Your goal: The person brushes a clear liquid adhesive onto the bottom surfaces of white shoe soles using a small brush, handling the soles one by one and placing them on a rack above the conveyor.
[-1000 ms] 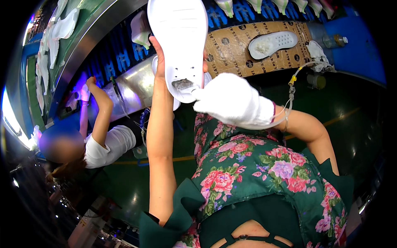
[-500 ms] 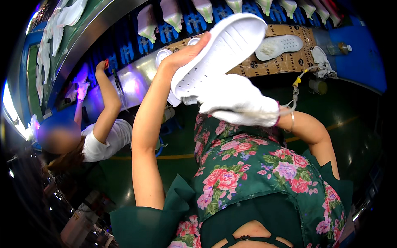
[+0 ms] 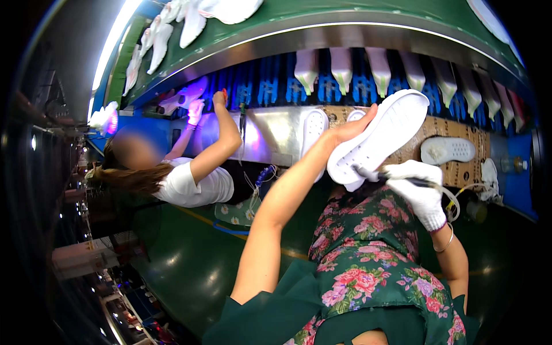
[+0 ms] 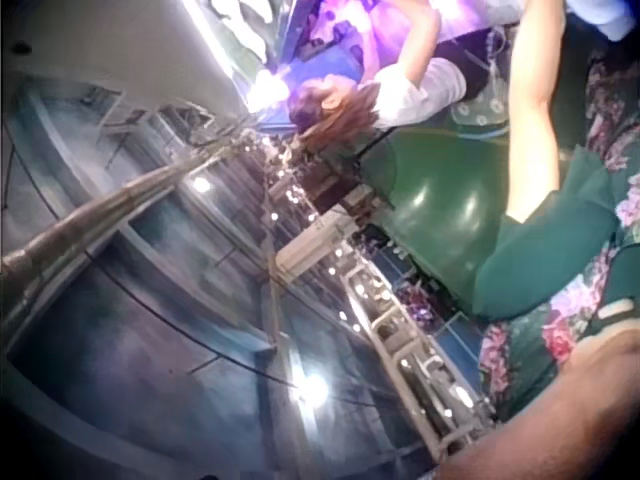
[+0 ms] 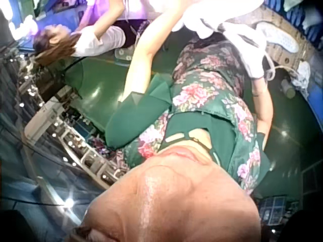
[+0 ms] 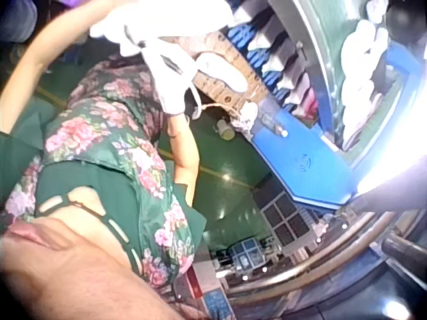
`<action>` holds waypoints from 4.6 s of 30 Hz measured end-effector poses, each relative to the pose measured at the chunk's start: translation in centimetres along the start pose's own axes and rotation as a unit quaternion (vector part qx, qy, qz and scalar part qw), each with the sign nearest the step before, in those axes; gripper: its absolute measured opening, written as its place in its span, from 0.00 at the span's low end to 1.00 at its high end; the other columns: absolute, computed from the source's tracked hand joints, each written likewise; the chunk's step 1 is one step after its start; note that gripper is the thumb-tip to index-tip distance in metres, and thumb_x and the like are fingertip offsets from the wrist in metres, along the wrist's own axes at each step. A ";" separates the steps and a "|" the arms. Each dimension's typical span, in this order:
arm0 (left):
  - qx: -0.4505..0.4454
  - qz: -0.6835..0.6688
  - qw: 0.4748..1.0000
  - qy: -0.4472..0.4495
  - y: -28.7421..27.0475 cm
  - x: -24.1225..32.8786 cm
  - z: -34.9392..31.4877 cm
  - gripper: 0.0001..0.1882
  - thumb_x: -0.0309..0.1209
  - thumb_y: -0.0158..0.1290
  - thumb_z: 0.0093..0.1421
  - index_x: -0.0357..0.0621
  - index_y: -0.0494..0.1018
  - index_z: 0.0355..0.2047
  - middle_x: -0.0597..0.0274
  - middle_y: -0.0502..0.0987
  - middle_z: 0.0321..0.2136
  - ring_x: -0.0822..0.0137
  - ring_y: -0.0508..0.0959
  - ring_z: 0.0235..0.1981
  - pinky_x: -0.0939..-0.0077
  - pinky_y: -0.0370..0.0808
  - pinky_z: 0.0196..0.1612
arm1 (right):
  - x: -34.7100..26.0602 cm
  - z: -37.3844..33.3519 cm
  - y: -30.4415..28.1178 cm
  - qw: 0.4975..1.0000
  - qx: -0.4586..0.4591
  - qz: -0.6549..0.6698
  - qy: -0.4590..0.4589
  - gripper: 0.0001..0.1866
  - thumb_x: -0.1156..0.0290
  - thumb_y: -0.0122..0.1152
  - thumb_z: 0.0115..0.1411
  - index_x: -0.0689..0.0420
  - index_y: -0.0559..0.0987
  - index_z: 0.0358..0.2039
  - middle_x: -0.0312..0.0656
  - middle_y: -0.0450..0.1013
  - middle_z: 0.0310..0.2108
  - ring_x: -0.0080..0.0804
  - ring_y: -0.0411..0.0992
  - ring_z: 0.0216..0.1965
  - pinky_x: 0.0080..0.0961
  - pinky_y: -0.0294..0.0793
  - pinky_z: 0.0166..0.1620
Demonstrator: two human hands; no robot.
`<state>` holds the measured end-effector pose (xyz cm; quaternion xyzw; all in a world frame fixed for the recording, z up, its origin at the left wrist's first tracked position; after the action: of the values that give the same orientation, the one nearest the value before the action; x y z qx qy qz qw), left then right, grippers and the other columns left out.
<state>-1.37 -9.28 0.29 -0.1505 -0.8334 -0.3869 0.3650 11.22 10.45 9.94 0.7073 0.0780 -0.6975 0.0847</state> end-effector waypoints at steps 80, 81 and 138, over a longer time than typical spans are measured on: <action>-0.053 -0.411 0.839 0.352 6.7 -5.3 1.3 0.53 0.78 0.41 0.54 0.52 0.57 0.68 0.55 0.70 0.59 0.46 0.73 0.56 0.37 0.72 0.58 | -2.4 1.6 2.7 0.934 0.099 -0.196 -0.281 0.15 0.76 0.67 0.55 0.53 0.86 0.45 0.43 0.81 0.44 0.42 0.79 0.47 0.37 0.75 0.53; -0.073 -0.398 0.841 0.359 5.9 -5.5 1.7 0.53 0.78 0.40 0.55 0.53 0.57 0.68 0.56 0.70 0.59 0.45 0.74 0.56 0.36 0.72 0.58 | -2.6 1.6 2.3 0.932 0.076 -0.199 -0.293 0.15 0.77 0.67 0.55 0.53 0.86 0.44 0.43 0.81 0.44 0.42 0.79 0.46 0.36 0.76 0.53; -0.277 -0.266 0.916 0.118 3.4 4.0 0.7 0.54 0.66 0.57 0.49 0.43 0.61 0.68 0.31 0.67 0.57 0.38 0.70 0.52 0.49 0.73 0.40 | 0.3 -0.6 1.0 0.889 -0.002 -0.323 -0.324 0.18 0.74 0.71 0.52 0.48 0.84 0.45 0.40 0.81 0.44 0.38 0.80 0.38 0.33 0.76 0.40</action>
<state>-2.63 -6.71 4.68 0.0284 -0.6524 -0.7003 0.2883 12.03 9.56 9.69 0.3774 0.2713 -0.8768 -0.1233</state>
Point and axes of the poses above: each hand's wrist, its own z-axis towards the middle knuckle, its own y-axis out of the palm, x = y × z, the point moved 1 cm from there along z, towards the middle knuckle
